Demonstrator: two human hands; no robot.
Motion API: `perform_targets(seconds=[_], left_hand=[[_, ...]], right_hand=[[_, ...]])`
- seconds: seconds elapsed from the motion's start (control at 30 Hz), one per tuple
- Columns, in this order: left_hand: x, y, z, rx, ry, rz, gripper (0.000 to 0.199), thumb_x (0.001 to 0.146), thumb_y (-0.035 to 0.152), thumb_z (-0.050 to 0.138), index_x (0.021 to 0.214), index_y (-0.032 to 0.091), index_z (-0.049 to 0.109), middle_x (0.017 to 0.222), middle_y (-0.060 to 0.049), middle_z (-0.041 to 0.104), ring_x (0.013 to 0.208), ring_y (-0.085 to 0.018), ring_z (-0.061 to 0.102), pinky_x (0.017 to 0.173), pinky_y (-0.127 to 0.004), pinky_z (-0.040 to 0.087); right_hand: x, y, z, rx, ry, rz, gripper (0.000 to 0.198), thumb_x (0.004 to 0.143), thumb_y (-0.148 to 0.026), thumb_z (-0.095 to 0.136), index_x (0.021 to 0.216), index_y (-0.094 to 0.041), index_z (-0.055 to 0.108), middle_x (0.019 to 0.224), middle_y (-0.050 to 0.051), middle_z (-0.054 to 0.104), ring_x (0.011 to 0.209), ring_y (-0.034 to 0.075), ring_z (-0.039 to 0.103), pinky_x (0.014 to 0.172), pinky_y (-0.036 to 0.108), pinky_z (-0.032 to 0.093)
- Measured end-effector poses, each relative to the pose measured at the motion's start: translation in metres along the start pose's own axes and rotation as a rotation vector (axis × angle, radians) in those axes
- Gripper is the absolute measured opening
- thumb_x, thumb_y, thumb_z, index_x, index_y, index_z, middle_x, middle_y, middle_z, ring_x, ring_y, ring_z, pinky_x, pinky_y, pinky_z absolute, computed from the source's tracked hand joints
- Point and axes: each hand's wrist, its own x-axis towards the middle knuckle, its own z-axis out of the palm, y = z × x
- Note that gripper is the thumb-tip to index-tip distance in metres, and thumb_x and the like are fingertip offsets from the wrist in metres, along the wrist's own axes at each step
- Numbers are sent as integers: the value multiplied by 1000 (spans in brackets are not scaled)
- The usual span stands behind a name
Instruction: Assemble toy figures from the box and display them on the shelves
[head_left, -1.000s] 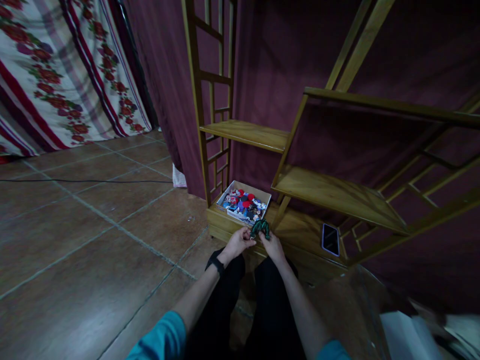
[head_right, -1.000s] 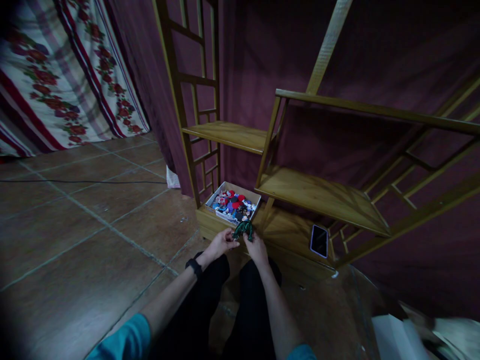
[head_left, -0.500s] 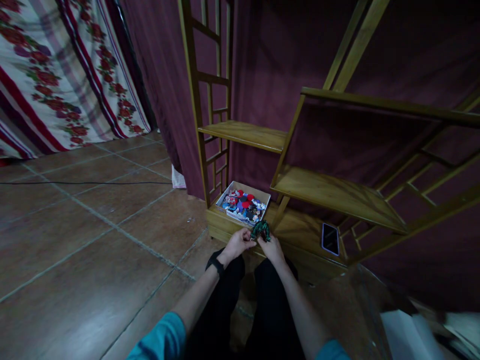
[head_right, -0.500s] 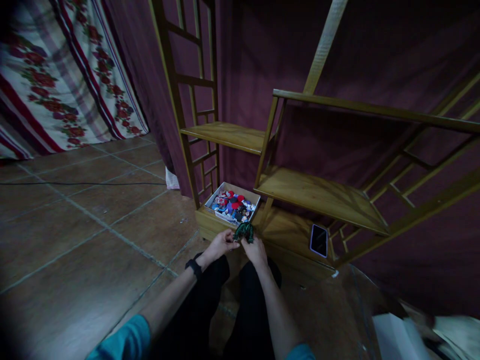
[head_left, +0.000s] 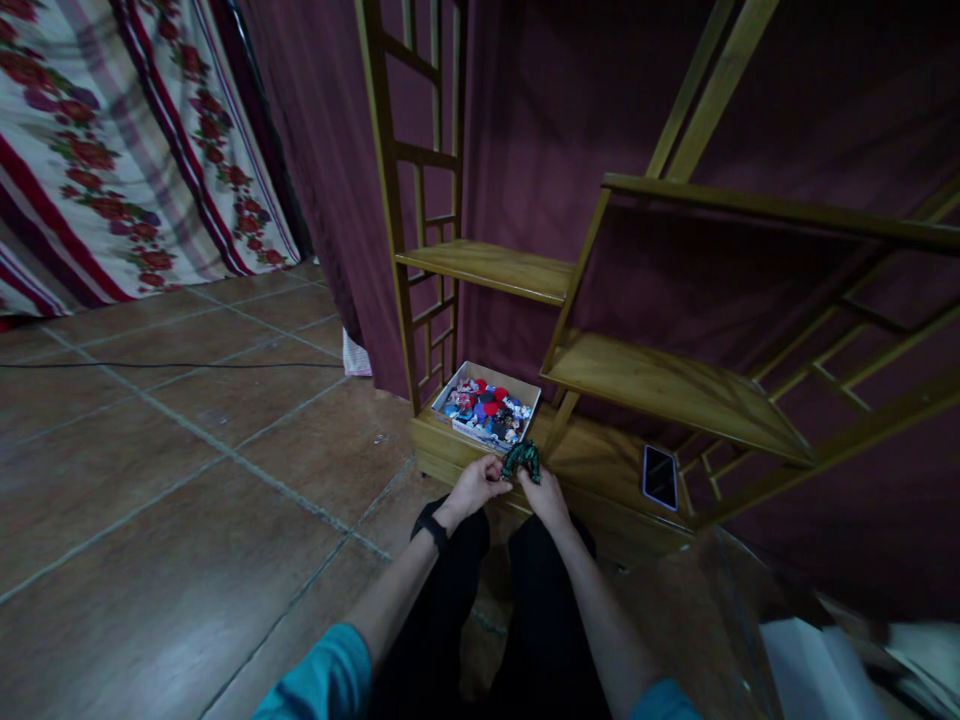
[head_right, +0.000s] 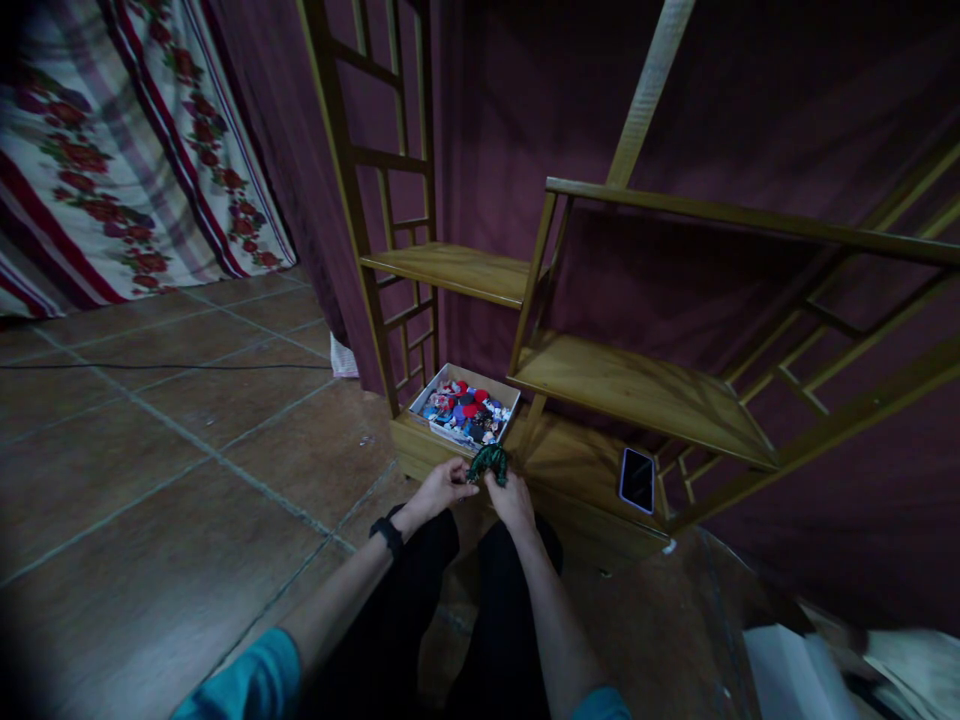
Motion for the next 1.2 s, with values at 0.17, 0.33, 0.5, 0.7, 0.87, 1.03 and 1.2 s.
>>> perform_targets(seconds=[0.17, 0.33, 0.5, 0.7, 0.87, 1.03, 1.2], left_hand=[[1, 0, 0, 10, -7, -1, 33, 55, 29, 74, 70, 15, 48, 57, 6, 48, 51, -6, 42, 51, -19, 33], [1, 1, -1, 28, -9, -9, 33, 54, 28, 74, 71, 15, 50, 60, 5, 52, 54, -7, 46, 53, -20, 34], [1, 4, 0, 60, 14, -10, 30, 55, 26, 73, 73, 14, 51, 60, 5, 52, 52, -7, 45, 53, -20, 33], [0, 9, 2, 50, 66, -20, 32, 53, 28, 74, 72, 15, 52, 59, 4, 53, 56, -9, 48, 55, -21, 35], [0, 10, 0, 64, 77, -32, 35, 51, 30, 76, 74, 15, 53, 59, 4, 54, 56, -9, 49, 55, -21, 35], [0, 7, -1, 52, 66, -16, 33, 53, 30, 74, 72, 15, 52, 57, 5, 51, 52, -8, 46, 51, -20, 33], [0, 6, -1, 34, 60, -5, 34, 54, 30, 74, 71, 15, 50, 55, 7, 47, 50, -6, 42, 51, -19, 32]], right_hand=[[0, -2, -2, -48, -33, 18, 27, 81, -35, 43, 92, -21, 62, 91, 6, 67, 91, 20, 61, 77, 25, 42], [-3, -4, -3, -61, -27, 9, 25, 78, -35, 48, 93, -21, 63, 90, 5, 68, 90, 20, 61, 74, 24, 43], [-3, -2, -1, -71, -6, -41, 23, 78, -36, 48, 89, -21, 63, 89, 5, 68, 88, 20, 62, 71, 24, 43], [-3, 0, -3, -49, -9, -69, 25, 82, -35, 45, 92, -20, 62, 91, 7, 68, 88, 20, 62, 71, 24, 42], [-3, -2, -5, -45, -11, -69, 27, 83, -34, 43, 96, -20, 62, 94, 7, 68, 92, 20, 61, 75, 24, 42], [-3, -3, -5, -78, -17, -53, 27, 83, -35, 42, 92, -20, 63, 93, 7, 68, 91, 21, 62, 74, 24, 42], [-3, -5, -5, -115, -25, -55, 28, 85, -33, 41, 95, -19, 63, 95, 8, 67, 91, 20, 61, 75, 24, 42]])
